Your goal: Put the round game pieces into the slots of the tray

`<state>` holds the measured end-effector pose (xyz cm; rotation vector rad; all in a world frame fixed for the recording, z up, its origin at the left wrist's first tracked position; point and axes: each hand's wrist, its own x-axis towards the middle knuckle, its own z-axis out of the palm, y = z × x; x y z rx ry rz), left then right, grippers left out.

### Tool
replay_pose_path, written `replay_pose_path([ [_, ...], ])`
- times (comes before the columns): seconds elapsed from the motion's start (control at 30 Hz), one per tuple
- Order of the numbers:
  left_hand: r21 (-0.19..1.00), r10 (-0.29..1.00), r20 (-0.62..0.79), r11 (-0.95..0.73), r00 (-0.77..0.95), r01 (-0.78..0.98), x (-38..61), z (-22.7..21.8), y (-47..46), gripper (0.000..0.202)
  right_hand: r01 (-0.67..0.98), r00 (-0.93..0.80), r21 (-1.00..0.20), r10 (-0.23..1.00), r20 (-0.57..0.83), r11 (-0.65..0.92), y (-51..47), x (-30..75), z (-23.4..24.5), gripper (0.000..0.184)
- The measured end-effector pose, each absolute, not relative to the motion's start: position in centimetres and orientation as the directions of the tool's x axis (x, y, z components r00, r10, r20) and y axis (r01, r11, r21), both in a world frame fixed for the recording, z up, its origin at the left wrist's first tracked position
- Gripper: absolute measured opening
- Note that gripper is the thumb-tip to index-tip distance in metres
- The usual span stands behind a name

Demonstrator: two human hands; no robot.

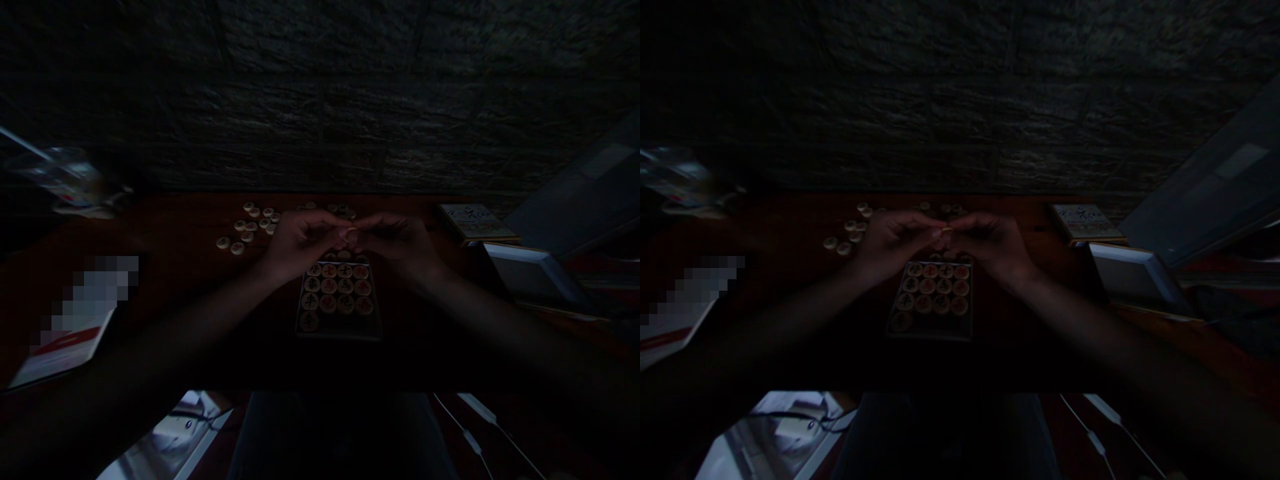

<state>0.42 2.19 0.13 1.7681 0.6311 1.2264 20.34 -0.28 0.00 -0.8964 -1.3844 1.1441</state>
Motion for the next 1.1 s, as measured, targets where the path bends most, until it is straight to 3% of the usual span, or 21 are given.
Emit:
replay_pose_path([
  [0.23,0.864,0.769,0.481,-0.496,0.422,-0.082,0.8,-0.7,2.2,0.026,-0.117,-0.097,-0.976,0.976,0.193,0.181,-0.4,20.0,0.4,0.037],
  [0.5,0.864,0.74,0.494,-0.475,0.457,-0.164,1.1,-0.9,1.9,0.025,0.016,-0.122,-0.978,0.971,0.206,0.21,-0.5,20.1,0.3,0.036],
  [0.73,0.876,0.781,0.473,-0.465,0.408,-0.126,1.0,-0.4,2.0,0.028,-0.062,-0.117,-0.976,0.969,0.216,0.21,-0.5,20.1,0.5,0.034],
  [0.93,0.938,0.877,0.341,-0.294,0.339,-0.183,0.6,-0.2,2.1,0.026,-0.118,-0.107,-0.966,0.964,0.244,0.232,-0.5,20.2,0.5,0.036],
  [1.1,0.949,0.897,0.292,-0.229,0.331,-0.217,0.6,-0.4,2.4,0.025,-0.008,-0.054,-0.948,0.947,0.317,0.317,-0.5,20.3,0.6,0.032],
])
